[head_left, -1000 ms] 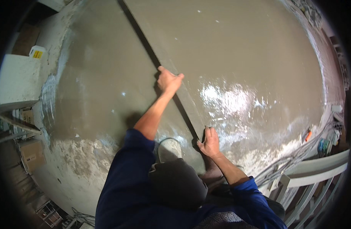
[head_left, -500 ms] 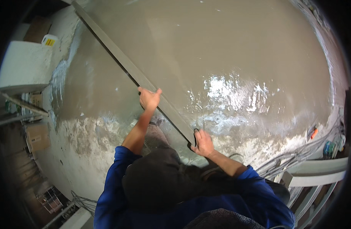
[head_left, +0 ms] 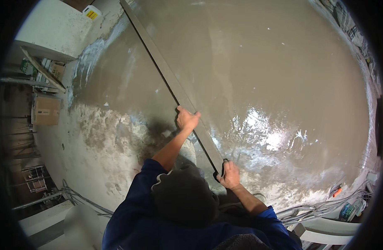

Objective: The person levels wet concrete on a floor using a long straightedge, then smooths the surface with a hand trowel. The person moves around the area to reach different sections, repeatedly dragging the straightedge and troweling the concrete.

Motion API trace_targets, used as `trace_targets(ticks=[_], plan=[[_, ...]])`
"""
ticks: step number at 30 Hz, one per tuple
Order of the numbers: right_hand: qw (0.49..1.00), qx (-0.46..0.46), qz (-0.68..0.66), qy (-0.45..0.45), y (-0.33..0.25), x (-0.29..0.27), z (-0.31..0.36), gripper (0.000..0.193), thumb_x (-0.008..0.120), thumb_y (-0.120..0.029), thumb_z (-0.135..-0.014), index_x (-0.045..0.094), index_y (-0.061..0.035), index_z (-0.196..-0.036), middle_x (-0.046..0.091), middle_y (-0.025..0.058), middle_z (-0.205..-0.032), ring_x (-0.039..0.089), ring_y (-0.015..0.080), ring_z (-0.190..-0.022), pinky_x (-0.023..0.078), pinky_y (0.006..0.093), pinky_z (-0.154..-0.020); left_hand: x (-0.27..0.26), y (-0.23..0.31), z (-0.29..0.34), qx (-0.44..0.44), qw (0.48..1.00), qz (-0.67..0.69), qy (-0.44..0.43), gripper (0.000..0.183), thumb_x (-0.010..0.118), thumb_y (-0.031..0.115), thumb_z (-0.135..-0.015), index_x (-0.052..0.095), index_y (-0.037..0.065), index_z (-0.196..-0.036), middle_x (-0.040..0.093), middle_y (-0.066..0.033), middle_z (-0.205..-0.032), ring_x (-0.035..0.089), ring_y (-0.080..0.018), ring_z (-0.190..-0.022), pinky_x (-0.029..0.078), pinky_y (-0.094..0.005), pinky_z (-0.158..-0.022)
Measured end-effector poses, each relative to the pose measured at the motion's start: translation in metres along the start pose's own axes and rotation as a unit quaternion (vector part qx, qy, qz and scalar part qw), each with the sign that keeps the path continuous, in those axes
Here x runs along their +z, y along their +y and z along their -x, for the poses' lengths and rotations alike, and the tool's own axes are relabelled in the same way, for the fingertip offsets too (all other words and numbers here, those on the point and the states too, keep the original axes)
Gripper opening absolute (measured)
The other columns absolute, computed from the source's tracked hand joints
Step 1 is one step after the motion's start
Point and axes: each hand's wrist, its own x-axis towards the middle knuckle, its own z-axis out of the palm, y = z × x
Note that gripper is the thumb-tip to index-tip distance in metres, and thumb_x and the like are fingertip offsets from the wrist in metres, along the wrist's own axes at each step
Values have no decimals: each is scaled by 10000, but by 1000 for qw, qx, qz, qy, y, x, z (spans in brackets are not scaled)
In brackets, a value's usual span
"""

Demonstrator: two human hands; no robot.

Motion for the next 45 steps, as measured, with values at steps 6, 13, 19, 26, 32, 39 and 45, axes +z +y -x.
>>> trace_targets(ticks=[6,13,19,26,32,39,45], plan=[[1000,10,-4,4,-5,-2,-4,773,810,-283,-674,462,28,-1290,520,194,-1107,531,390,-1031,447,483,-856,4,-3,-9,6,1000,-4,-4,881,812,288,-735,296,-125,-1316,671,-262,-1038,651,-415,-1025,507,-463,-917],[999,35,7,29,-13,-13,-29,654,763,-270,-717,471,8,-1232,515,195,-1127,519,410,-1053,439,499,-878,12,8,-42,49,999,-15,15,912,837,321,-712,313,-104,-1326,633,-313,-1126,620,-444,-1092,495,-472,-957],[998,40,-1,48,-8,-21,-51,555,752,-254,-721,484,-41,-1158,512,166,-1099,526,384,-1049,435,514,-879,17,32,-67,75,997,-29,9,981,849,341,-695,290,-124,-1353,626,-329,-1129,622,-445,-1090,491,-474,-958],[996,83,-8,39,-8,-24,-68,574,767,-248,-713,481,-36,-1163,505,178,-1106,530,392,-1045,442,503,-881,29,54,-80,77,996,-37,-8,959,830,378,-718,314,-145,-1334,636,-301,-1143,624,-427,-1100,484,-465,-976],[992,80,3,100,-3,-45,-94,568,762,-250,-687,501,-23,-1138,518,190,-1077,538,409,-1020,461,512,-875,33,104,-98,73,995,-39,-61,1093,809,334,-754,142,-117,-1494,568,-310,-1296,575,-402,-1209,448,-457,-1050],[989,83,7,125,7,-59,-131,542,771,-263,-683,496,-35,-1091,516,181,-1026,541,411,-972,451,516,-824,41,150,-118,97,994,-33,-46,991,793,286,-753,209,-131,-1437,622,-289,-1186,613,-400,-1133,462,-464,-1019],[986,98,9,137,10,-71,-153,553,766,-263,-691,494,-34,-1114,508,187,-1049,537,410,-988,445,515,-831,46,180,-136,99,991,-26,-85,1103,821,317,-741,145,-120,-1496,544,-313,-1323,548,-396,-1241,436,-436,-1066]])
